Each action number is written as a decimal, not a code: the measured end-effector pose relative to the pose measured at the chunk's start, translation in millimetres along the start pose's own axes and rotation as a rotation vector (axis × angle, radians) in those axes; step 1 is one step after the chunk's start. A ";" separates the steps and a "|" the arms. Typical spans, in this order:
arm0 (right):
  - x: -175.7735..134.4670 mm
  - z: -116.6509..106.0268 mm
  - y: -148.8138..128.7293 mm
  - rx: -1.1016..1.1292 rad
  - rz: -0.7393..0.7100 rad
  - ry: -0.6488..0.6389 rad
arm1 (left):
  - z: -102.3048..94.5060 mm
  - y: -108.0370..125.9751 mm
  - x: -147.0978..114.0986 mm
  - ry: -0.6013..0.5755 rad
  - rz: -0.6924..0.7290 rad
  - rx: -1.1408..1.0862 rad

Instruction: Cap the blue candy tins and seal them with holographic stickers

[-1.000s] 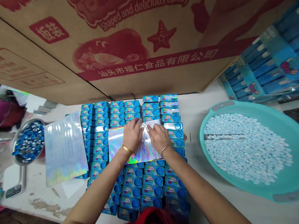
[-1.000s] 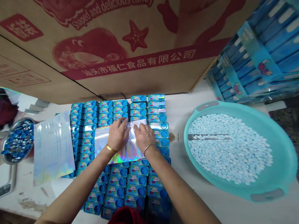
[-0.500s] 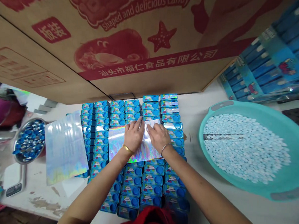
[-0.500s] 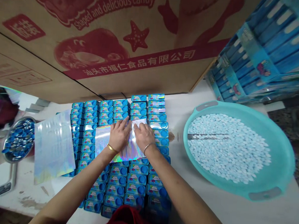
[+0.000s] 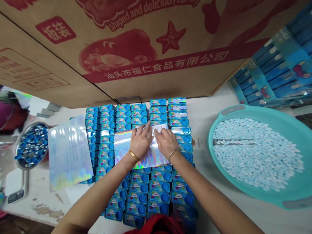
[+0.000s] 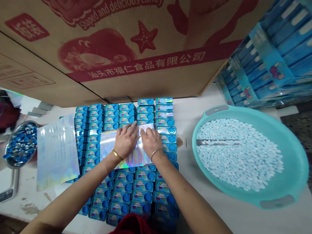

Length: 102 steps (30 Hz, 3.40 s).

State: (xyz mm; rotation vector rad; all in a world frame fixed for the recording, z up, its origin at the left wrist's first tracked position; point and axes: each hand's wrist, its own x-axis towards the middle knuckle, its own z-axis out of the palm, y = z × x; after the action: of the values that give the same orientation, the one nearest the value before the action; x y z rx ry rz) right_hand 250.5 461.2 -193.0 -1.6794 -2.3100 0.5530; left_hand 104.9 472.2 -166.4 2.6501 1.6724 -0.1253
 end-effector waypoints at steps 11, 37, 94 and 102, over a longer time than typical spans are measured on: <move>-4.8 -11.7 9.2 0.493 0.075 0.119 | -39.5 22.9 -28.8 0.372 -0.426 -0.890; 3.3 -58.7 117.2 0.122 0.344 0.277 | 5.8 97.1 93.5 0.303 -0.482 -0.659; -45.5 -41.5 6.1 1.118 0.386 0.239 | -61.5 40.6 -14.4 0.334 -0.637 -1.496; -48.7 -64.4 80.8 0.534 0.374 0.414 | -17.3 96.6 43.1 0.237 -0.529 -1.391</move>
State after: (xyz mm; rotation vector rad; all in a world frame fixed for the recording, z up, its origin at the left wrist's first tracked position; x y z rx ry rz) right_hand 361.1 447.6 -168.1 -1.7422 -1.4126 0.7296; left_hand 211.6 470.2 -155.9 1.2033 1.5135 0.9757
